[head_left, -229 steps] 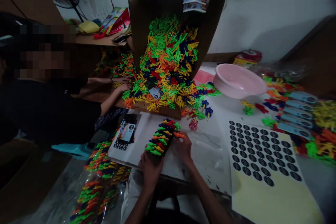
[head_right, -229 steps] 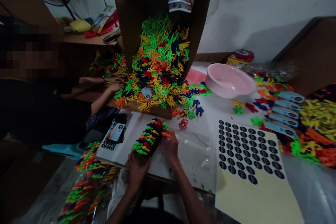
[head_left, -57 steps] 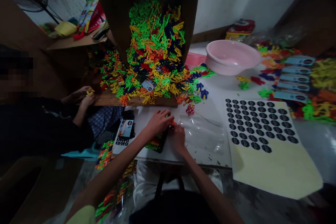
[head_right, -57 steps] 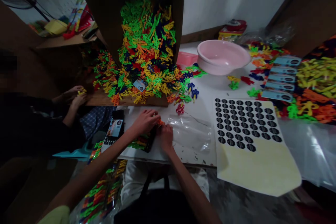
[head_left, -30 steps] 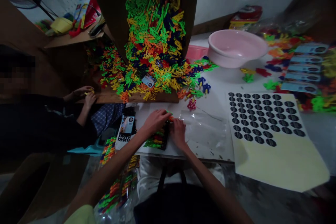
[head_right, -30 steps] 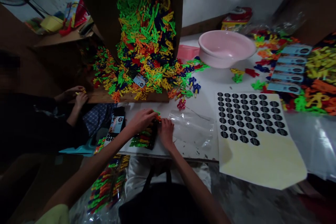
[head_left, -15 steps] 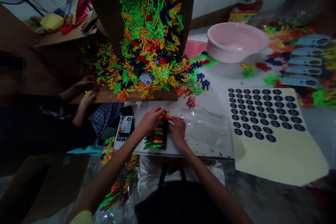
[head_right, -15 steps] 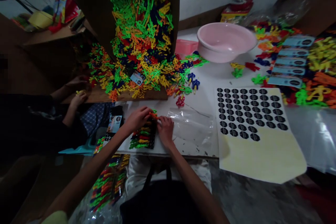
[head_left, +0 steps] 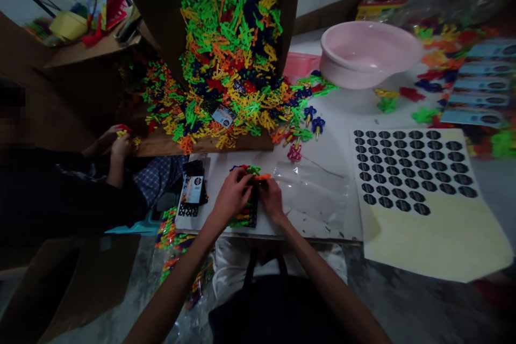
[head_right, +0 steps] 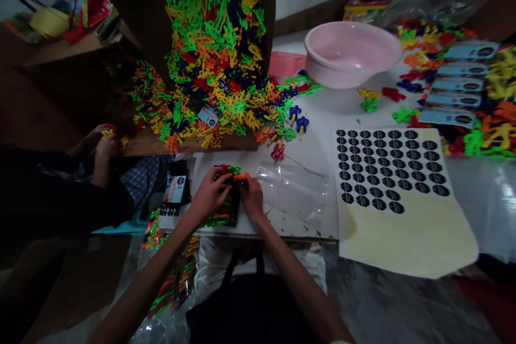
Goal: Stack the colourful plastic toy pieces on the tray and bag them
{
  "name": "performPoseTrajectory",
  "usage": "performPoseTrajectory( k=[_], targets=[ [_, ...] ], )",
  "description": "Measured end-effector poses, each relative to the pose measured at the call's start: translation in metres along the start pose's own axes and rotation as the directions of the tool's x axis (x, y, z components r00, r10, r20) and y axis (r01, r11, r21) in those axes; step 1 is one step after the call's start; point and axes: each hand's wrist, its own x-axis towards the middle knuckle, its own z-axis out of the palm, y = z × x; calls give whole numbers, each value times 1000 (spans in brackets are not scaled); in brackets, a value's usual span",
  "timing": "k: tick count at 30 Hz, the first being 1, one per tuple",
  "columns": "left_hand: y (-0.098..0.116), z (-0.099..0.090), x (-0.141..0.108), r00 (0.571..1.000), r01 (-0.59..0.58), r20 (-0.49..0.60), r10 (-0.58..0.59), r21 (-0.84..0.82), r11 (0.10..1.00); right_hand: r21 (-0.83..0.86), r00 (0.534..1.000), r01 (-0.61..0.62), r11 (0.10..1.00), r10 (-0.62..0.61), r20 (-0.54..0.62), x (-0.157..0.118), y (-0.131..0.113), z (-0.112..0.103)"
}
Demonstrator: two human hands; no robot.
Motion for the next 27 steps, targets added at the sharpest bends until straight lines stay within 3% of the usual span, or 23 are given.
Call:
performPoseTrajectory(
  k=[10, 14, 19, 27],
  targets=[
    [0, -1, -3, 999, -41, 5, 41, -15, 999, -259, 994, 100, 961, -84, 73, 0, -16, -7],
    [3, -3, 0, 999, -47, 2, 48, 138, 989, -390, 987, 117, 913, -62, 151, 1, -21, -6],
    [1, -6, 17, 989, -140, 95, 116, 312, 940, -500, 979, 104, 860, 0, 204, 8, -28, -7],
    [-18, -12, 40, 989, -101, 125, 78, 192, 976, -531, 989, 10, 847, 69, 129, 7, -29, -2]
  ],
)
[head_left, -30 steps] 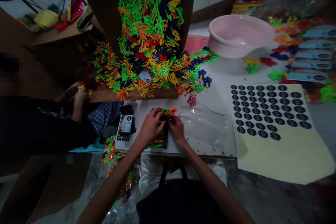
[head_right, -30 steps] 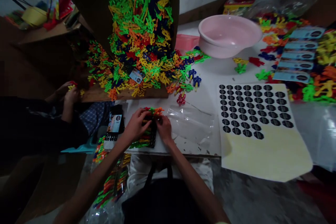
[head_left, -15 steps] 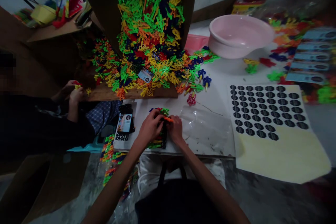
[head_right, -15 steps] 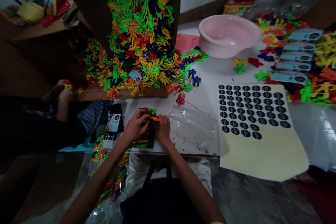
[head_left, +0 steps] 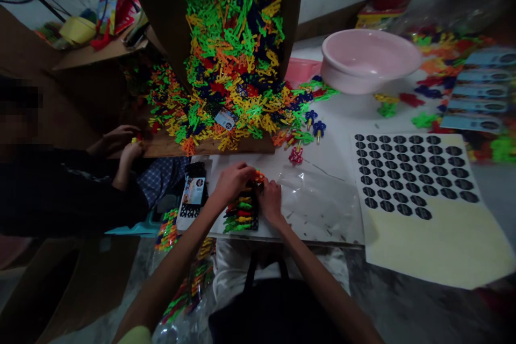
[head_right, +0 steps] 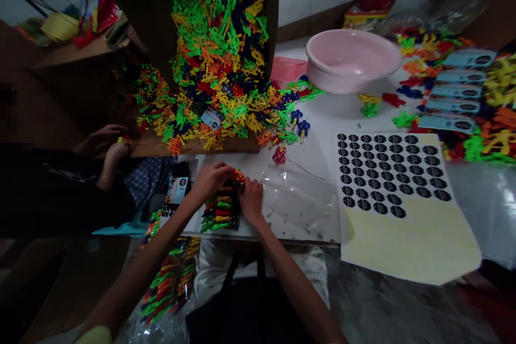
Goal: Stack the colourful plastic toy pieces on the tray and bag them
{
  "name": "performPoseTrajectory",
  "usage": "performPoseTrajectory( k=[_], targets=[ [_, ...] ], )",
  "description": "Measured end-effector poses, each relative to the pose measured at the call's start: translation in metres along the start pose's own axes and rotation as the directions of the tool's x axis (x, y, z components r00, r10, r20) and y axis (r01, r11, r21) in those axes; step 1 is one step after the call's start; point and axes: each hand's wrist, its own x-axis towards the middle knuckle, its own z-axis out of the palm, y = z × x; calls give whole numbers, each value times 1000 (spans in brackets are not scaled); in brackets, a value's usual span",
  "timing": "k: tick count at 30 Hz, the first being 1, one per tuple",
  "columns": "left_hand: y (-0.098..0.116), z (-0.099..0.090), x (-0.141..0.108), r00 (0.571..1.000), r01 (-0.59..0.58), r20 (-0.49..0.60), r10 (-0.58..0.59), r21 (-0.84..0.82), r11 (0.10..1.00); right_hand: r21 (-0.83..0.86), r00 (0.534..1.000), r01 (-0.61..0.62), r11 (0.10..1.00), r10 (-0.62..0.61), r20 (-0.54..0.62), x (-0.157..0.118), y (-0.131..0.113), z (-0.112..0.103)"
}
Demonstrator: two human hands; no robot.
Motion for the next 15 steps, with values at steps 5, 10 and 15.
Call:
performPoseTrajectory(
  k=[5, 10, 15],
  targets=[
    [2, -5, 4, 998, -25, 60, 20, 81, 996, -27, 999, 43, 999, -43, 5, -2, -2, 1],
    [2, -7, 8, 996, -61, 74, 52, 113, 992, -35, 998, 59, 998, -58, 13, -2, -4, -1],
    [-4, -2, 5, 997, -64, 36, 63, 53, 997, -21, 996, 93, 995, -92, 13, -3, -3, -2]
  ],
)
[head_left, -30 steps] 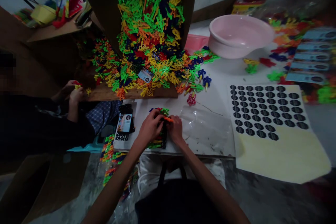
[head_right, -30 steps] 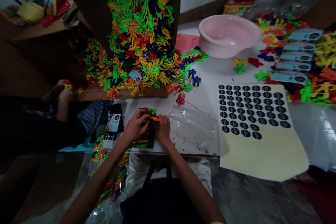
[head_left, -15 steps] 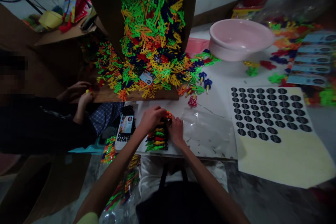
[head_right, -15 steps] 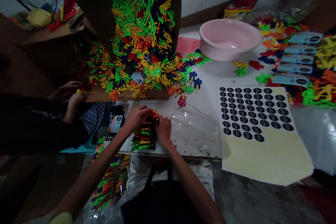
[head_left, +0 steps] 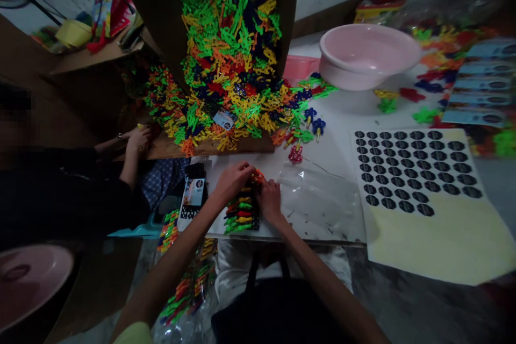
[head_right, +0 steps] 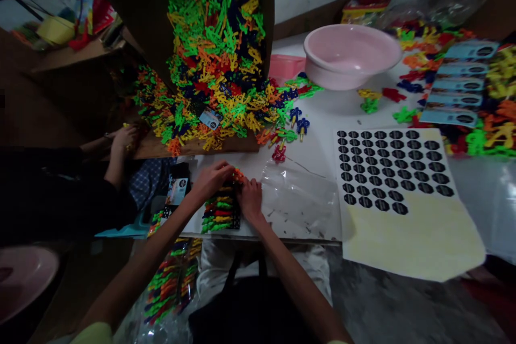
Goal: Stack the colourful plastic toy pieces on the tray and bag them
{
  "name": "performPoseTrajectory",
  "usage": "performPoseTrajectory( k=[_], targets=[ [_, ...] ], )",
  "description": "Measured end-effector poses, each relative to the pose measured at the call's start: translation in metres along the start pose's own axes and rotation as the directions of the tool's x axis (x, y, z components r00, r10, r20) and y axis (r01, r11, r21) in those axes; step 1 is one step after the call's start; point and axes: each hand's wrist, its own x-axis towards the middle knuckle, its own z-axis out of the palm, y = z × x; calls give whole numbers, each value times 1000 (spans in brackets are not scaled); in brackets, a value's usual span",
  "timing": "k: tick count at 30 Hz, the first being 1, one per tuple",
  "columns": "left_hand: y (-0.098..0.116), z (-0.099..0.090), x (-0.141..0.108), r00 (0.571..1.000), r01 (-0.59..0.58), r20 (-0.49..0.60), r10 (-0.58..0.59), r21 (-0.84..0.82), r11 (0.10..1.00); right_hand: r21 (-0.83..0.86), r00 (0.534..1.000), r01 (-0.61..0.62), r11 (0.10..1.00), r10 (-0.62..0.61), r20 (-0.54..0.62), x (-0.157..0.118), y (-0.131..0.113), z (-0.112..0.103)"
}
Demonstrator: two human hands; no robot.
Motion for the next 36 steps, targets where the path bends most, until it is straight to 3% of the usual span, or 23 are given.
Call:
performPoseTrajectory(
  k=[3, 6, 12, 16, 26, 30, 33, 36],
  targets=[
    [2, -2, -3, 999, 36, 2, -36, -67, 997, -5, 1000, 20, 1000, -20, 6, 0, 0, -1],
    [10, -8, -4, 998, 65, 23, -64, -31, 997, -5, 999, 34, 999, -34, 28, 2, 0, -3],
    [17, -13, 0, 996, -75, 48, 70, 113, 991, 19, 999, 47, 999, -47, 27, 5, 5, -4],
    [17, -9, -5, 997, -43, 63, 37, 98, 994, 17, 999, 48, 999, -48, 14, 1, 11, -6],
    [24, 2, -11, 999, 35, -26, -41, -193, 981, 104, 994, 104, 989, -100, -39, -2, 33, -5],
    [24, 9, -21, 984, 52, -142, -104, -329, 943, 87, 995, 100, 991, -101, -1, -1, 32, -2],
    [27, 14, -32, 951, 102, -247, -188, -323, 941, 79, 995, 97, 992, -98, 16, 0, 26, -3],
    [31, 18, -43, 927, 194, -263, -268, -275, 942, 66, 998, 62, 996, -63, 22, 2, 19, -6]
  ],
)
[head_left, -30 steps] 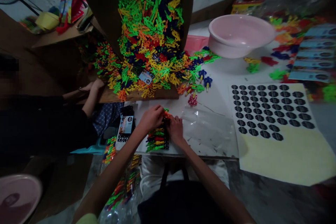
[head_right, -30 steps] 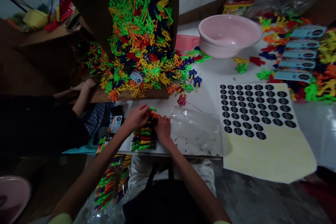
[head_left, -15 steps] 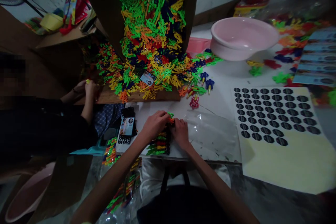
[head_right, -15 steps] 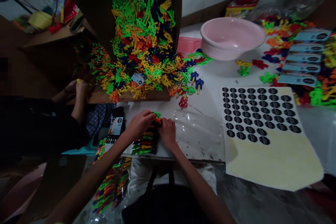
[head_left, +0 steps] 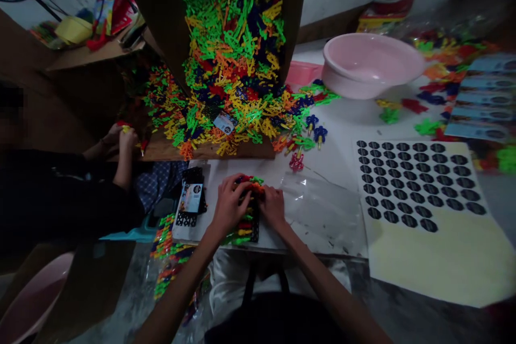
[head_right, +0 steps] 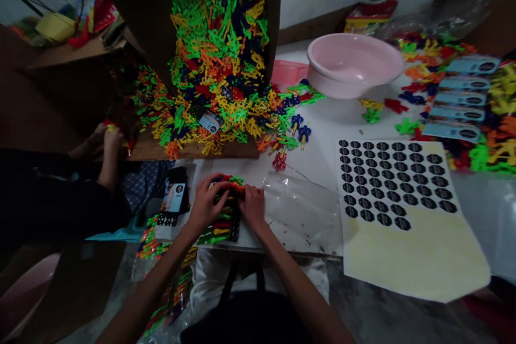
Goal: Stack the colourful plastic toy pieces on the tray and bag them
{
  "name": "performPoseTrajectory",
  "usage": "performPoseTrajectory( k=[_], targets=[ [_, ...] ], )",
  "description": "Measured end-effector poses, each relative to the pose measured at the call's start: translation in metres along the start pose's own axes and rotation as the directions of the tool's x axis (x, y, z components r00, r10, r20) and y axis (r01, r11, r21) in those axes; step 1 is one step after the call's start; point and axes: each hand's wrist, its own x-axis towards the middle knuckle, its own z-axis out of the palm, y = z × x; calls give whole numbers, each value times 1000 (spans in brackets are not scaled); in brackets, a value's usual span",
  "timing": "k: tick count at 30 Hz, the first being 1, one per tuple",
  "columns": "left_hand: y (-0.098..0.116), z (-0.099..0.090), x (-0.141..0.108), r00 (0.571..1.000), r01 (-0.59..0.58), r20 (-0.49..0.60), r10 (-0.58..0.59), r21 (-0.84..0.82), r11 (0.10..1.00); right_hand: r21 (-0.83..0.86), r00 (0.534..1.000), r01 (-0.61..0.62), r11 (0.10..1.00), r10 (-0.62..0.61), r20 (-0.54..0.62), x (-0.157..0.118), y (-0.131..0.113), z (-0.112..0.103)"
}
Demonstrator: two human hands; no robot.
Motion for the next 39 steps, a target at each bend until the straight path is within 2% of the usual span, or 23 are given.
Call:
performPoseTrajectory(
  k=[3, 5, 8, 11, 13, 14, 17, 20, 22, 24, 26, 28, 30, 32, 34, 37, 39],
  targets=[
    [1, 5, -13, 987, 157, -31, -156, 33, 987, -32, 1000, -16, 999, 15, -7, 0, -5, 0],
    [-2, 13, -20, 967, 250, -37, -251, -28, 968, -38, 1000, -15, 999, 15, -5, -2, -4, 1],
    [-13, 24, -23, 964, 259, -4, -265, -210, 943, 42, 998, 46, 998, -47, 28, 2, 14, -5],
    [-26, 22, -15, 976, 216, 39, -216, -343, 914, 114, 991, 135, 984, -135, -9, 23, 52, -36],
    [-34, 13, -8, 981, 194, 93, -171, -396, 898, 15, 985, 150, 989, -148, -88, 48, 82, -68],
    [-38, 7, -5, 981, 186, 121, -149, -414, 891, -79, 982, 159, 984, -166, -90, 62, 96, -85],
    [-43, -9, -1, 972, 192, 204, -114, -423, 886, -268, 971, 240, 933, -227, 79, 103, 131, -122],
    [-44, -16, -4, 959, 239, 240, -149, -406, 882, -265, 936, 323, 909, -265, 231, 129, 149, -138],
    [-44, -13, -12, 949, 306, 213, -234, -426, 852, -244, 930, 325, 914, -262, 256, 135, 155, -143],
    [-44, -7, -27, 923, 382, 169, -345, -478, 791, -246, 941, 300, 922, -244, 234, 130, 155, -145],
    [-43, 0, -45, 889, 436, 132, -439, -542, 719, -159, 973, 214, 964, -196, 123, 113, 150, -143],
    [-42, 6, -64, 858, 469, 123, -499, -583, 663, 103, 996, 78, 992, -72, -57, 82, 136, -131],
    [-39, 10, -79, 838, 494, 124, -531, -586, 642, 424, 980, -24, 905, 105, -168, 41, 112, -108],
    [-34, 12, -89, 830, 507, 120, -544, -566, 650, 611, 957, -103, 785, 246, -155, -1, 79, -78],
    [-29, 14, -93, 823, 519, 112, -557, -548, 656, 693, 949, -146, 706, 297, -102, -32, 45, -47],
    [-20, 17, -95, 800, 547, 112, -589, -539, 641, 696, 955, -112, 709, 270, -121, -49, 7, -15],
    [-15, 20, -97, 793, 554, 105, -600, -534, 639, 675, 968, -76, 734, 217, -127, -45, -4, -5]
  ],
)
